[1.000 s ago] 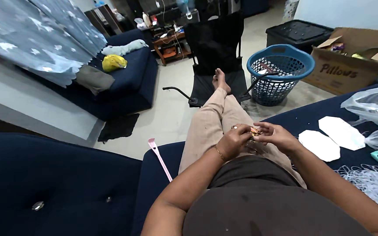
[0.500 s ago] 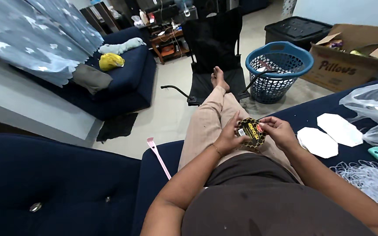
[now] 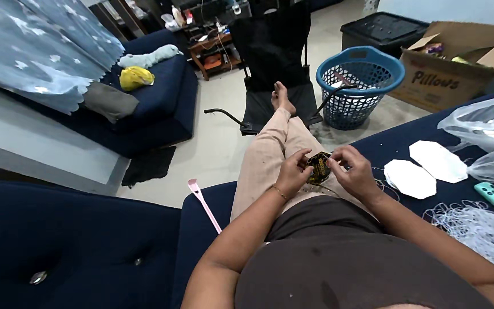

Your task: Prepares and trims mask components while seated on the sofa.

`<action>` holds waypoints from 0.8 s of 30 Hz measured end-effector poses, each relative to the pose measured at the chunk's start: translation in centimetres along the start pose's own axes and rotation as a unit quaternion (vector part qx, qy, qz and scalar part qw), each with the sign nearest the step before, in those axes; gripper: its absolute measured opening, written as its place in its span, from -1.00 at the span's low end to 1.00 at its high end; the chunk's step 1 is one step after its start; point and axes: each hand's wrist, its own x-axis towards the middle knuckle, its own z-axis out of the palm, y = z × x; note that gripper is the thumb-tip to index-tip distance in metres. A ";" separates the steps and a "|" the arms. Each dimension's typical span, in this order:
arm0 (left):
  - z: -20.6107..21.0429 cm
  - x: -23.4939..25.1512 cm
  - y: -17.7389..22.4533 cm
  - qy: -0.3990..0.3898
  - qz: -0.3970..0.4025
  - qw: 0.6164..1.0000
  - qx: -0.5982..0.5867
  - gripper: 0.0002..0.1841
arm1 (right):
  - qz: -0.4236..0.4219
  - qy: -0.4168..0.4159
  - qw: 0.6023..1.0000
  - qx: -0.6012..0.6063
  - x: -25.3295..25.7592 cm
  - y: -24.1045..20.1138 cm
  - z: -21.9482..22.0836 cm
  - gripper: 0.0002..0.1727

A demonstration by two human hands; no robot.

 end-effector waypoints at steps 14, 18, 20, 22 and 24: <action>0.3 -0.2 -0.5 0.010 0.038 0.999 0.011 -0.58 | -0.040 -0.002 0.999 -0.016 0.0 0.1 1.3 -0.79; 0.4 -0.2 -0.5 0.005 0.048 0.999 0.018 -0.58 | -0.027 0.001 0.999 -0.026 0.0 0.1 1.3 -0.80; 0.4 -0.2 -0.7 0.006 0.063 0.998 0.031 -0.59 | -0.031 0.006 0.999 -0.035 0.0 0.0 1.4 -0.79; 0.5 -0.2 -0.8 0.007 0.076 0.996 0.046 -0.59 | -0.036 0.008 0.999 -0.039 0.1 0.1 1.5 -0.78; 0.4 -0.2 -0.7 0.000 0.086 0.995 0.059 -0.60 | -0.035 0.003 0.999 -0.031 0.0 0.1 1.6 -0.79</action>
